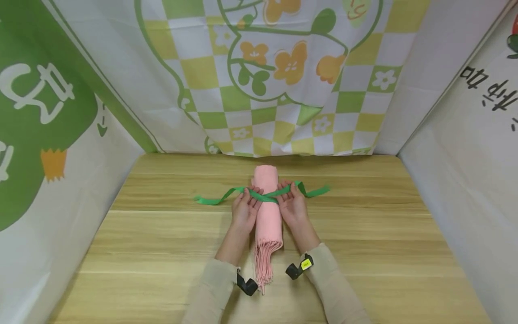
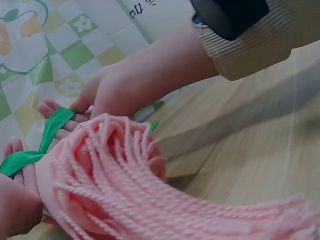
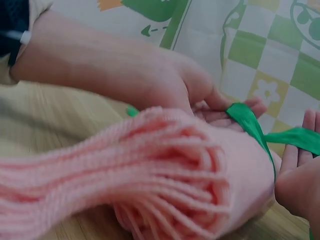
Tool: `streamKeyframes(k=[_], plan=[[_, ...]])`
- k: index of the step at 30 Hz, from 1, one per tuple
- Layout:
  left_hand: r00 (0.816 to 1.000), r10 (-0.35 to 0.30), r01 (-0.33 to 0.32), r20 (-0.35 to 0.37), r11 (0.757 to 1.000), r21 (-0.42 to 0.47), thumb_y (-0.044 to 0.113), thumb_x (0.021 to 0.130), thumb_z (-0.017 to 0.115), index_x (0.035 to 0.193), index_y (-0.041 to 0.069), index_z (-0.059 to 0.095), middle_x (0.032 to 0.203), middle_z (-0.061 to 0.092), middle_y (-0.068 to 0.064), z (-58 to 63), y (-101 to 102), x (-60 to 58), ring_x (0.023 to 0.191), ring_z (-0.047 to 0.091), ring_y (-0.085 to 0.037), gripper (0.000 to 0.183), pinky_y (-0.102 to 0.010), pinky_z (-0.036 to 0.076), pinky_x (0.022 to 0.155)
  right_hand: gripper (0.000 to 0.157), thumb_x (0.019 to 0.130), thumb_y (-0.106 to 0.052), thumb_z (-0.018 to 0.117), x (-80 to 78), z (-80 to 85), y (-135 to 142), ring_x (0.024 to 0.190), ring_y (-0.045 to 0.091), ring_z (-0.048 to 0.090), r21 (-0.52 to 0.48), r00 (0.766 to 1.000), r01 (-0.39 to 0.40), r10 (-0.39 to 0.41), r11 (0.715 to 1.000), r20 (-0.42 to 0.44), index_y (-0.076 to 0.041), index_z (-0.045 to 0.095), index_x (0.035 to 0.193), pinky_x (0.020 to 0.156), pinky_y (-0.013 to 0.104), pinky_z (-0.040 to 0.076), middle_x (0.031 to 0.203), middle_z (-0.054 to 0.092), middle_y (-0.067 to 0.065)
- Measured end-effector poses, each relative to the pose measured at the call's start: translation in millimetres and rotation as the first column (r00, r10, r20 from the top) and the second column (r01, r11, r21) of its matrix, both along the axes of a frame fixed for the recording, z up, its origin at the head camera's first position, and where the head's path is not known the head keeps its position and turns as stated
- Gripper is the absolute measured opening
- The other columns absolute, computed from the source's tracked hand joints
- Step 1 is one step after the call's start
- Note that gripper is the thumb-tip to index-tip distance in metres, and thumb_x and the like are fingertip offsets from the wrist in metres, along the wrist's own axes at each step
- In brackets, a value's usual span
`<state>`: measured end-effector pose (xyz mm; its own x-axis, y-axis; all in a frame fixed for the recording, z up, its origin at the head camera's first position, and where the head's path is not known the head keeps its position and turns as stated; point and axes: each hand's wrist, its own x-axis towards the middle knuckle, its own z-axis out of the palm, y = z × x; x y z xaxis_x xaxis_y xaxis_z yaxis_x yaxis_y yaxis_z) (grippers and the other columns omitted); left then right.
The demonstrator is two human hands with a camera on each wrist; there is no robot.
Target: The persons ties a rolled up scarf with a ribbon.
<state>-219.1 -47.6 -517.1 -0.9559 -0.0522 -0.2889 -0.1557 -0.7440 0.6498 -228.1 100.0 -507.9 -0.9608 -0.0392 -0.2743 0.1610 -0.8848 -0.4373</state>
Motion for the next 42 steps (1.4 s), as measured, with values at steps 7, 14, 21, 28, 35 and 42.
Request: streamKeyframes(k=[7,14,21,28,35,42], plan=[[0.986,-0.165,0.166,0.020,0.967,-0.193,0.016,0.107,0.045,0.109,0.000,0.060,0.084,0.069,-0.001,-0.1,-12.0,-11.3,0.078,0.071,-0.010,0.022,-0.022,0.059,0.074,0.029,0.109,-0.017,0.037,-3.7,-8.2,13.0,0.069,0.010,0.065,0.229,0.961,-0.163,0.207,0.960,-0.186,-0.008,0.061,0.097,0.072,0.021,0.055,0.074,0.067,0.001],[0.928,-0.373,0.331,0.004,0.819,-0.469,0.013,0.105,0.047,0.118,-0.009,0.058,0.084,0.069,0.001,5.9,-23.7,-20.6,0.071,0.066,-0.007,0.027,-0.020,0.058,0.069,0.019,0.107,-0.018,0.044,-11.1,-7.7,22.5,0.057,0.007,0.062,0.593,0.850,-0.228,0.455,0.772,-0.266,-0.011,0.062,0.105,0.056,0.020,0.052,0.064,0.065,-0.002],[0.863,-0.506,0.355,-0.003,0.610,-0.708,0.017,0.104,0.053,0.117,-0.006,0.064,0.083,0.070,0.000,12.4,-27.6,-26.1,0.065,0.062,-0.008,0.029,-0.023,0.055,0.066,0.034,0.107,-0.013,0.043,-16.7,-4.1,24.7,0.052,0.005,0.060,0.670,0.819,-0.243,0.519,0.702,-0.247,0.001,0.048,0.138,0.053,0.019,0.052,0.060,0.064,-0.004],[0.827,-0.561,0.345,-0.032,0.551,-0.760,0.017,0.104,0.052,0.119,-0.006,0.063,0.083,0.069,-0.003,15.1,-25.7,-27.4,0.061,0.059,-0.008,0.029,-0.021,0.053,0.062,0.047,0.107,-0.013,0.044,-18.8,-3.2,23.3,0.052,0.006,0.060,0.711,0.813,-0.224,0.531,0.666,-0.241,-0.006,0.035,0.153,0.054,0.020,0.052,0.059,0.063,-0.004],[0.800,-0.599,0.292,-0.039,0.445,-0.847,0.014,0.105,0.050,0.112,-0.002,0.065,0.071,0.064,-0.003,21.2,-22.0,-27.2,0.054,0.057,-0.011,0.024,-0.023,0.048,0.053,0.047,0.105,-0.009,0.047,-21.4,0.4,19.5,0.053,0.008,0.060,0.841,0.770,-0.123,0.585,0.526,-0.254,-0.009,0.039,0.151,0.055,0.023,0.053,0.064,0.063,-0.004],[0.744,-0.667,0.259,-0.051,0.357,-0.898,0.006,0.103,0.049,0.110,-0.002,0.067,0.061,0.059,0.001,22.4,-23.3,-31.6,0.051,0.054,-0.012,0.021,-0.024,0.043,0.048,0.049,0.104,-0.006,0.049,-24.4,3.0,18.2,0.052,0.008,0.059,0.892,0.709,-0.101,0.661,0.441,-0.246,-0.001,0.037,0.151,0.053,0.022,0.053,0.066,0.064,-0.003]])
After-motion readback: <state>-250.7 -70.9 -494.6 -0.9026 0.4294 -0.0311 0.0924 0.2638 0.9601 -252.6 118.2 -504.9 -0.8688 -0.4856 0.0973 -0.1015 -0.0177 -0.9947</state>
